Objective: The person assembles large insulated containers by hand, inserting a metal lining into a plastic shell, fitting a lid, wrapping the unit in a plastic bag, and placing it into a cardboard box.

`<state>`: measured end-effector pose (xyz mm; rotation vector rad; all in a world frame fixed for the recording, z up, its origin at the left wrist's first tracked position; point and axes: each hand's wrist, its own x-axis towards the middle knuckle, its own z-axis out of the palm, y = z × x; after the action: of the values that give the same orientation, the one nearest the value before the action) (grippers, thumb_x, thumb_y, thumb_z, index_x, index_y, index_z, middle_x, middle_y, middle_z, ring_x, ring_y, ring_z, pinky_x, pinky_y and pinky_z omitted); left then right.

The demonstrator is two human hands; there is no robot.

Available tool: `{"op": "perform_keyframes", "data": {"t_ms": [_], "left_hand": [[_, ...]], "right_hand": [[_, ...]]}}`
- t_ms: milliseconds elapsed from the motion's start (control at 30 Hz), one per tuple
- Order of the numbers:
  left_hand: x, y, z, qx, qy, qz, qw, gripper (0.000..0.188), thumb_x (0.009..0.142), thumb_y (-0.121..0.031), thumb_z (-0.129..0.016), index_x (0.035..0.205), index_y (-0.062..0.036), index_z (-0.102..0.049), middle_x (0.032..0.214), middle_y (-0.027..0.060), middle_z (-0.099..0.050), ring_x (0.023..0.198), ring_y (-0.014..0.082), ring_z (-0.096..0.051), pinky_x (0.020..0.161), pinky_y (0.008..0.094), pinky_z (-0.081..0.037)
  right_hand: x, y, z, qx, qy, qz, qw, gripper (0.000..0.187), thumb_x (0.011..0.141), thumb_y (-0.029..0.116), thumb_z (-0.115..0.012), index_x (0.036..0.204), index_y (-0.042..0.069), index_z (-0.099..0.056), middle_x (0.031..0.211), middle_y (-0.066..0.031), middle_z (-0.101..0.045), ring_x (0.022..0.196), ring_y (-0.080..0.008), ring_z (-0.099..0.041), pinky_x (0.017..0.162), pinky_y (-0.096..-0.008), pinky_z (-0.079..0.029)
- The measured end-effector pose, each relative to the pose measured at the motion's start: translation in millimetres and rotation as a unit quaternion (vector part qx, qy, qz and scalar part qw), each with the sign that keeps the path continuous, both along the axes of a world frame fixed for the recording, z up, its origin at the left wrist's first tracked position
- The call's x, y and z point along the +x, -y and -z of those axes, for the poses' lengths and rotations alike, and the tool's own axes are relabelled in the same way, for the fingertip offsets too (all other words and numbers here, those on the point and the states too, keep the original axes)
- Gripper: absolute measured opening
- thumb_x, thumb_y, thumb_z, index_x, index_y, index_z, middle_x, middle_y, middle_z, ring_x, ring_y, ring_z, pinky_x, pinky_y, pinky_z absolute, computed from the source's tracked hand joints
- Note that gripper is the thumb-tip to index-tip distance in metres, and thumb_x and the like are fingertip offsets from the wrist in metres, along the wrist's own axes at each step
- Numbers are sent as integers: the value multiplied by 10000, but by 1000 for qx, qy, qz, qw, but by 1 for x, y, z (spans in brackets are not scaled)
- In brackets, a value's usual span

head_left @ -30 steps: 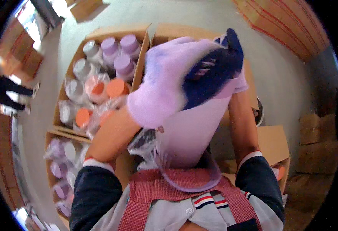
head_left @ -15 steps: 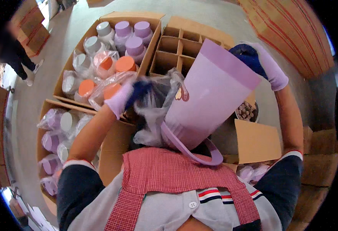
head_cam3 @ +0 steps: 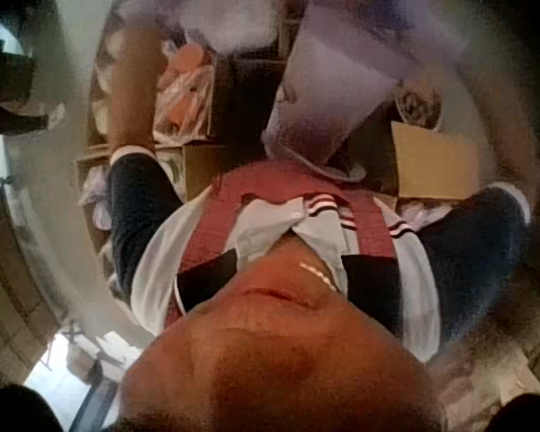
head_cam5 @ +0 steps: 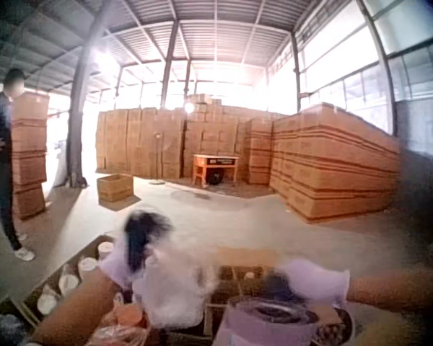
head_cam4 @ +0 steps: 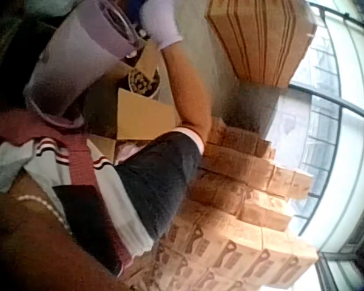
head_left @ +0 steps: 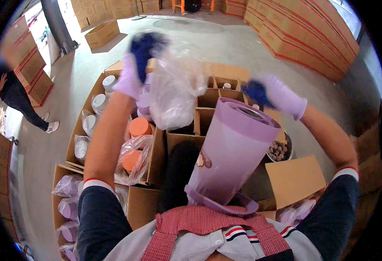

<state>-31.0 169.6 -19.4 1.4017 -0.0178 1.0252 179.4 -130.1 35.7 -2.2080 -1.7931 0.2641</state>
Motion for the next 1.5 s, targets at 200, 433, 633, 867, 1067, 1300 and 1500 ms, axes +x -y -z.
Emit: {"op": "perform_keyframes", "data": {"t_ms": [200, 433, 633, 867, 1067, 1300, 1500], "left_hand": [[29, 143, -29, 134, -44, 147, 979, 212, 903, -126, -591, 1095, -39, -616, 927, 14, -614, 887, 86, -543, 823, 245, -463], [-71, 130, 146, -68, -93, 145, 983, 144, 862, -214, -589, 852, -76, -630, 738, 41, -588, 631, 168, -557, 563, 307, -449], [-70, 245, 49, 676, -233, -15, 699, 401, 688, -224, -594, 1072, -107, -575, 825, 14, -504, 749, 159, -518, 647, 301, -410], [-185, 273, 229, 150, -319, 211, 912, 409, 754, -78, -668, 1154, -54, -587, 1025, 120, -635, 1003, 289, -590, 896, 378, -456], [-204, 310, 224, 233, -305, 20, 923, 581, 763, -62, -649, 1322, -92, -493, 1165, 164, -580, 1081, 294, -560, 885, 388, -459], [-168, 276, 89, 463, -231, -183, 836, 471, 726, -11, -572, 1196, -22, -600, 920, 134, -646, 793, 281, -621, 705, 330, -493], [-142, 318, 77, -14, -79, -14, 997, 295, 815, -35, -565, 1105, -5, -611, 981, 125, -652, 840, 221, -634, 724, 325, -506]], "right_hand": [[33, -96, 77, 152, -256, -199, 934, 289, 942, 146, -533, 1206, 32, -555, 1181, -74, -587, 1063, -171, -555, 971, -337, -434], [9, -9, 154, 188, -448, -64, 872, 276, 929, 144, -541, 1174, 22, -575, 1137, -76, -609, 1023, -177, -577, 941, -342, -451], [-21, 8, 217, 249, -504, 40, 826, 266, 918, 142, -547, 1147, 13, -593, 1099, -78, -628, 988, -183, -596, 916, -345, -466], [-125, 95, 239, 178, -535, -14, 826, 257, 905, 139, -555, 1116, 3, -613, 1055, -81, -650, 947, -190, -618, 886, -350, -484], [-171, 177, 210, 109, -554, -139, 814, 250, 895, 137, -562, 1088, -5, -630, 1018, -83, -669, 912, -195, -637, 860, -354, -499], [-153, 166, 236, 201, -372, 124, 898, 230, 869, 120, -583, 1052, 3, -658, 1040, -103, -673, 977, -227, -619, 868, -359, -488], [-175, 30, 334, 148, 39, 139, 978, 563, 866, 271, -572, 1351, 27, -423, 1409, -172, -391, 1296, -398, -351, 1072, -515, -254]]}}
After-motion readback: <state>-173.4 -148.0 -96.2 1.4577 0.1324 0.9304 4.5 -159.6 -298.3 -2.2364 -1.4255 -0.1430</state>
